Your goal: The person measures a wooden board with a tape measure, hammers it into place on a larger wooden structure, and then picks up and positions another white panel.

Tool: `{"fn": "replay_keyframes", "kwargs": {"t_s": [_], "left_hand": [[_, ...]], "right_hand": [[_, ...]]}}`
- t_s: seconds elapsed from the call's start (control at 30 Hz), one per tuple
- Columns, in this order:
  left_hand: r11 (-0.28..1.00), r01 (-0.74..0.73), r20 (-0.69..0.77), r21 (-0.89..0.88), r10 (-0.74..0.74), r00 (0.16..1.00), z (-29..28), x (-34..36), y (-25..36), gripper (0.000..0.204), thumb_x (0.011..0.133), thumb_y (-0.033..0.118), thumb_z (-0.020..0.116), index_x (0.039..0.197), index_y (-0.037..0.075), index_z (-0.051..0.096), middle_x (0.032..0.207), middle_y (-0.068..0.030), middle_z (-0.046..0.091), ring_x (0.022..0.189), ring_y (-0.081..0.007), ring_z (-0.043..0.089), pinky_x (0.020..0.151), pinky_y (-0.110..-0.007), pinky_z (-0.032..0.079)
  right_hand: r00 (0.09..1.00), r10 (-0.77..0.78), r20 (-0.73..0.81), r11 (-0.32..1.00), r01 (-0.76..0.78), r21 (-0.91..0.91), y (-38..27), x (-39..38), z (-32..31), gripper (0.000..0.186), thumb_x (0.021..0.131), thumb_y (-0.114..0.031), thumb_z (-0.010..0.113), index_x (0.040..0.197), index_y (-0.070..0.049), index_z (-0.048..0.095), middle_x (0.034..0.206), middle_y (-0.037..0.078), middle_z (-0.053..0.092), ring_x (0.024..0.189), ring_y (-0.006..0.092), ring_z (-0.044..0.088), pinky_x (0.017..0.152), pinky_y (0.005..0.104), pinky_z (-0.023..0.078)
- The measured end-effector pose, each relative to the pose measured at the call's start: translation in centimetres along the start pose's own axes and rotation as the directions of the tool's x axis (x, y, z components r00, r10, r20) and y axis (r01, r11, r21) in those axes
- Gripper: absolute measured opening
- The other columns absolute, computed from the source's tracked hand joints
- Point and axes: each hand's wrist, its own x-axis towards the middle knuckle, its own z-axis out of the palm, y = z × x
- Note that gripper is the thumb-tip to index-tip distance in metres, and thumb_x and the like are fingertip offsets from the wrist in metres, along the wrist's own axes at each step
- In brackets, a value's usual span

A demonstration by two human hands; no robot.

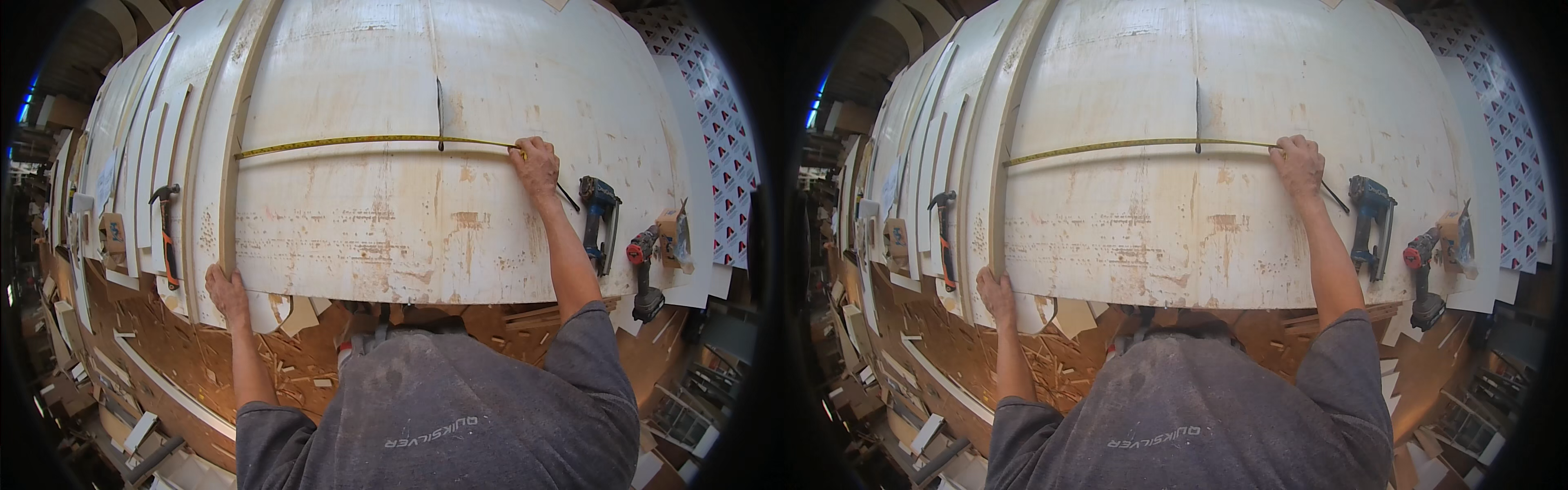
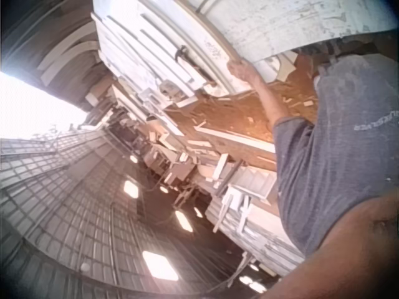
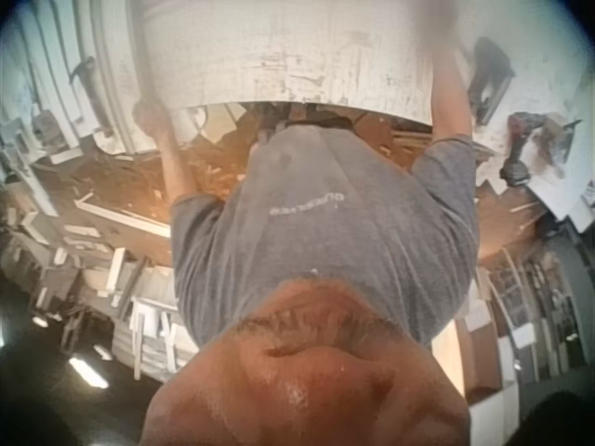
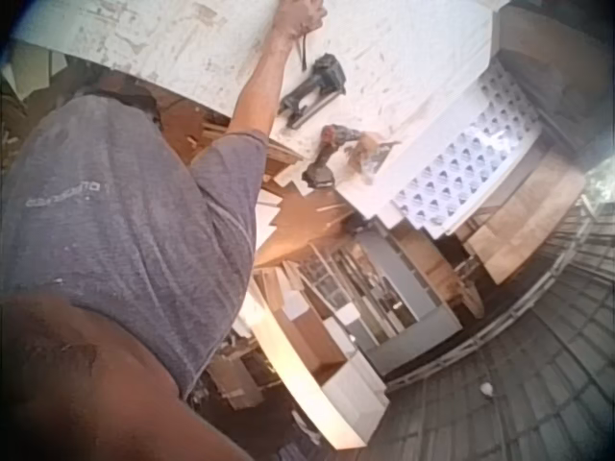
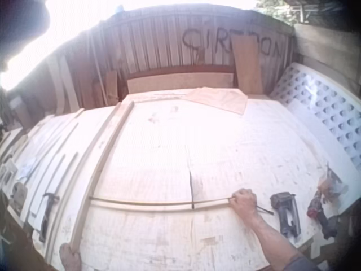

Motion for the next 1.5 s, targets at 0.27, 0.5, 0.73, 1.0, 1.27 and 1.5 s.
{"fn": "replay_keyframes", "kwargs": {"t_s": [0.27, 0.5, 0.73, 1.0, 1.27, 1.5], "left_hand": [[1.0, -0.002, 0.034, 0.005, 0.002, 0.999, -0.25, 0.26, 0.13, 0.045, 0.086, 0.016, 0.065, 0.124, -0.004, 0.051, 0.128, -0.0217, 0.051, 0.118, -0.0405, 0.047, 0.099, -0.047, 0.041], [1.0, -0.025, 0.036, -0.001, 0.025, 0.999, -0.17, 0.48, -0.29, 0.043, 0.086, 0.015, 0.067, 0.121, -0.004, 0.052, 0.126, -0.0219, 0.051, 0.116, -0.0404, 0.047, 0.098, -0.047, 0.041], [1.0, -0.022, 0.012, -0.023, 0.022, 1.0, -0.02, 0.46, -0.14, 0.042, 0.085, 0.014, 0.069, 0.12, -0.004, 0.053, 0.125, -0.0211, 0.052, 0.116, -0.0396, 0.047, 0.098, -0.046, 0.041], [1.0, 0.0, 0.044, 0.006, 0.0, 0.999, 0.09, 0.66, -0.2, 0.042, 0.084, 0.015, 0.069, 0.118, -0.004, 0.053, 0.125, -0.0219, 0.051, 0.116, -0.0401, 0.047, 0.098, -0.046, 0.04], [0.999, -0.033, 0.014, -0.016, 0.034, 0.999, 0.19, 0.57, -0.52, 0.039, 0.084, 0.014, 0.068, 0.114, -0.003, 0.053, 0.123, -0.0223, 0.051, 0.113, -0.0405, 0.047, 0.096, -0.047, 0.04], [0.999, -0.033, 0.014, -0.032, 0.034, 0.999, -0.3, 0.38, 0.25, 0.036, 0.083, 0.014, 0.069, 0.11, -0.003, 0.053, 0.12, -0.0217, 0.052, 0.111, -0.0406, 0.047, 0.095, -0.048, 0.039]], "right_hand": [[1.0, 0.007, 0.007, 1.0, -0.007, -0.006, 0.26, 0.06, 0.36, 0.025, 0.084, -0.035, 0.065, 0.101, -0.017, 0.07, 0.107, 0.001, 0.064, 0.106, 0.0258, 0.056, 0.087, 0.0432, 0.046], [1.0, 0.001, -0.008, 1.0, -0.001, 0.03, -0.02, -0.03, 0.11, 0.024, 0.084, -0.034, 0.064, 0.1, -0.017, 0.07, 0.107, 0.002, 0.063, 0.106, 0.0258, 0.055, 0.087, 0.0434, 0.045], [1.0, 0.016, 0.01, 0.999, -0.017, 0.039, 0.03, -0.03, 0.1, 0.026, 0.085, -0.035, 0.063, 0.101, -0.016, 0.069, 0.107, 0.002, 0.063, 0.107, 0.0257, 0.054, 0.089, 0.0437, 0.044], [0.999, 0.025, 0.025, 0.999, -0.026, 0.02, 0.08, 0.01, 0.29, 0.026, 0.085, -0.036, 0.063, 0.102, -0.017, 0.069, 0.108, 0.001, 0.062, 0.108, 0.0248, 0.054, 0.089, 0.0439, 0.044], [1.0, 0.02, 0.005, 1.0, -0.02, -0.02, 0.26, -0.06, 0.53, 0.027, 0.085, -0.036, 0.064, 0.103, -0.018, 0.07, 0.108, 0.001, 0.062, 0.108, 0.0239, 0.054, 0.089, 0.0438, 0.044], [1.0, 0.003, -0.02, 1.0, -0.004, -0.025, 0.13, -0.12, 0.45, 0.026, 0.084, -0.036, 0.065, 0.102, -0.018, 0.07, 0.106, 0.0, 0.063, 0.106, 0.0237, 0.055, 0.087, 0.0433, 0.045]]}}
